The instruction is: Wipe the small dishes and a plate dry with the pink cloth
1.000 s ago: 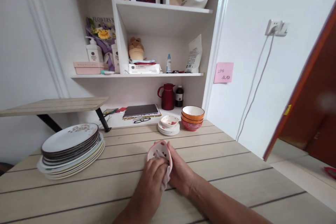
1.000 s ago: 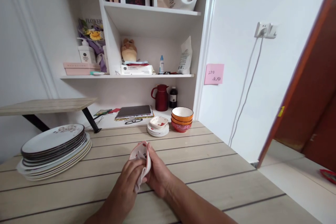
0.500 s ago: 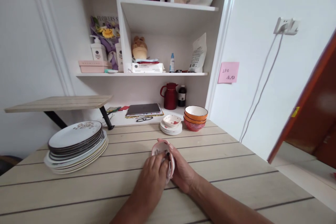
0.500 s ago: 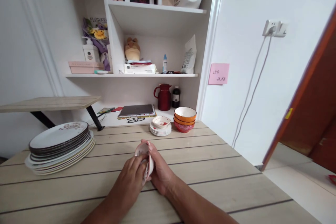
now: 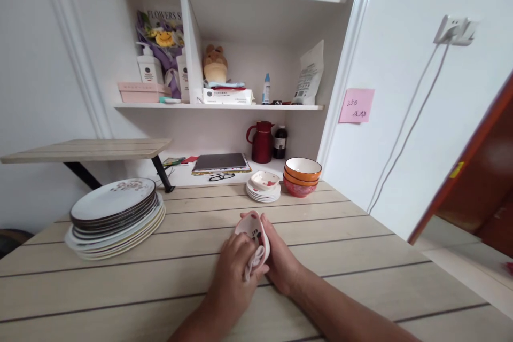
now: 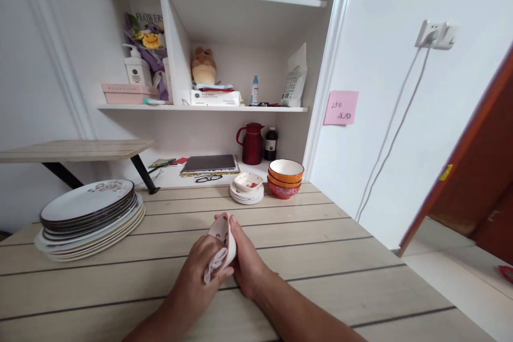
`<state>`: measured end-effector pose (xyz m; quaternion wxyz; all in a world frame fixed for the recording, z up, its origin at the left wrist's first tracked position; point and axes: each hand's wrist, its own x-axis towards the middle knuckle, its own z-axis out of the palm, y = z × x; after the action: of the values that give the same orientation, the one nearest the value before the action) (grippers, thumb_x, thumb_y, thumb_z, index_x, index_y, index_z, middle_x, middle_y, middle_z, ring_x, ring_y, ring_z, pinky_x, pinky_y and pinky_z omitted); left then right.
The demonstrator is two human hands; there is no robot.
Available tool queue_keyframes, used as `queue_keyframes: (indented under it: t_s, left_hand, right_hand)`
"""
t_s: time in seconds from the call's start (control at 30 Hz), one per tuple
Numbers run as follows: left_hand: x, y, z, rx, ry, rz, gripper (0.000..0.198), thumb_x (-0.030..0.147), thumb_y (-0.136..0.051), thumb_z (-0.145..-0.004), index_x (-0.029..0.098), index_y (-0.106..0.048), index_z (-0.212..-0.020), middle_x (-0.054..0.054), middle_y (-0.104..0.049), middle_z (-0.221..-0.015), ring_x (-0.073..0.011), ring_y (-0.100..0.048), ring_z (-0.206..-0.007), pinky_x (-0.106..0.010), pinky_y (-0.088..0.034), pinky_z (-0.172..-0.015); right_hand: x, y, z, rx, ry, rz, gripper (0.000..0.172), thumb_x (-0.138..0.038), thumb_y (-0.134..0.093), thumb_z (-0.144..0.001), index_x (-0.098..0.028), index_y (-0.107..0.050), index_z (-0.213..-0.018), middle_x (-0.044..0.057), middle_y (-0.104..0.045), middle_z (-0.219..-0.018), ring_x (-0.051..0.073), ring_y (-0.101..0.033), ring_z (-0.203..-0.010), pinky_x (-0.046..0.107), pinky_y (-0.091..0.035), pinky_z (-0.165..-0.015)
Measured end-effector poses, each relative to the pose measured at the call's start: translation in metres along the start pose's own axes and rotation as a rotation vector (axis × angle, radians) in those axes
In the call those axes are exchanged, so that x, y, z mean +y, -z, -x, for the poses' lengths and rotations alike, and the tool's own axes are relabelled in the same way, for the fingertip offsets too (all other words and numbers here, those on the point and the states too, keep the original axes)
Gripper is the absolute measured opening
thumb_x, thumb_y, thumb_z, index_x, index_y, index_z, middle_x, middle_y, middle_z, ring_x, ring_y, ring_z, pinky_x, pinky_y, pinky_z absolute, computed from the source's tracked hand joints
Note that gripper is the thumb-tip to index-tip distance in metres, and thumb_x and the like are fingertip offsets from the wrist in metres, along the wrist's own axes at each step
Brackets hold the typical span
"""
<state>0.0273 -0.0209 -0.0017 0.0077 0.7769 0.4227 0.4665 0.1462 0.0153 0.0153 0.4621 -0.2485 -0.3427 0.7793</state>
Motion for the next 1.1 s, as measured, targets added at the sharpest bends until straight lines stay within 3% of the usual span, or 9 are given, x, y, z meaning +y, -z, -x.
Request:
queue_keyframes:
  t_s: [0.17,0.27,0.33,0.43,0.57,0.73,0.9,1.1]
  left_hand:
    - [-0.008,0.006,-0.004,-0.018,-0.256,-0.245,0.013,0.01,-0.055,-0.087,0.022,-0.061,-0.087,-0.003,-0.064,-0.09,-0.0179,-0.057,-0.081,-0.034,-0.045,-0.073]
    - [-0.013,0.016,-0.008,-0.064,-0.339,-0.436,0.014,0.012,-0.056,-0.088,0.023,-0.063,-0.094,-0.004,-0.065,-0.094,-0.0193,-0.057,-0.087,-0.036,-0.044,-0.077]
    - [-0.015,0.022,-0.01,-0.106,-0.386,-0.517,0.014,0.014,-0.06,-0.087,0.024,-0.063,-0.096,-0.003,-0.065,-0.096,-0.02,-0.057,-0.091,-0.038,-0.043,-0.081]
    - [-0.013,0.022,-0.009,-0.187,-0.473,-0.536,0.012,0.016,-0.061,-0.089,0.024,-0.062,-0.098,-0.001,-0.065,-0.096,-0.0191,-0.057,-0.094,-0.04,-0.043,-0.087]
    - [-0.009,0.012,-0.004,-0.2,-0.534,-0.504,0.009,0.019,-0.058,-0.091,0.023,-0.061,-0.099,-0.001,-0.064,-0.094,-0.0183,-0.058,-0.095,-0.04,-0.042,-0.09]
    - [-0.011,0.006,-0.003,-0.198,-0.476,-0.468,0.009,0.021,-0.053,-0.094,0.023,-0.062,-0.095,-0.001,-0.064,-0.09,-0.0165,-0.059,-0.089,-0.037,-0.044,-0.088]
    - [-0.013,0.005,-0.007,-0.204,-0.49,-0.46,0.012,0.019,-0.051,-0.094,0.023,-0.063,-0.094,-0.001,-0.064,-0.087,-0.017,-0.059,-0.087,-0.036,-0.045,-0.085]
    - [-0.019,0.0,-0.008,-0.18,-0.517,-0.425,0.013,0.02,-0.056,-0.092,0.024,-0.062,-0.103,-0.001,-0.065,-0.091,-0.0182,-0.058,-0.091,-0.038,-0.044,-0.09]
  right_hand:
    - [-0.007,0.0,-0.001,-0.128,-0.058,-0.023,0.055,-0.066,-0.052,-0.084,-0.019,-0.063,-0.112,0.004,-0.069,-0.085,0.02,-0.062,-0.085,0.03,-0.045,-0.081]
    - [-0.014,0.0,0.002,-0.238,-0.076,-0.007,0.058,-0.063,-0.054,-0.084,-0.015,-0.062,-0.116,0.009,-0.07,-0.1,0.023,-0.062,-0.099,0.034,-0.044,-0.09]
    - [-0.019,0.001,0.004,-0.259,-0.001,0.04,0.052,-0.049,-0.066,-0.08,-0.019,-0.059,-0.123,0.009,-0.068,-0.109,0.024,-0.061,-0.105,0.036,-0.043,-0.092]
    - [-0.021,0.006,0.004,-0.099,0.104,0.164,0.052,-0.02,-0.072,-0.068,-0.022,-0.06,-0.119,0.005,-0.07,-0.101,0.022,-0.063,-0.094,0.033,-0.045,-0.083]
    - [-0.018,0.015,-0.002,0.16,0.175,0.383,0.033,-0.017,-0.059,-0.067,-0.017,-0.066,-0.099,0.002,-0.066,-0.074,0.018,-0.057,-0.069,0.029,-0.042,-0.064]
    - [-0.025,0.022,-0.008,0.146,0.374,0.853,0.015,-0.026,-0.054,-0.079,-0.02,-0.065,-0.088,0.002,-0.067,-0.081,0.02,-0.056,-0.078,0.031,-0.04,-0.071]
    - [-0.034,0.03,-0.013,0.24,0.367,1.417,0.012,-0.026,-0.048,-0.083,-0.022,-0.055,-0.074,-0.001,-0.058,-0.063,0.017,-0.048,-0.062,0.028,-0.029,-0.061]
    - [-0.04,0.035,-0.017,0.266,0.372,1.552,0.007,-0.021,-0.052,-0.077,-0.021,-0.055,-0.07,0.003,-0.061,-0.075,0.018,-0.049,-0.07,0.028,-0.026,-0.065]
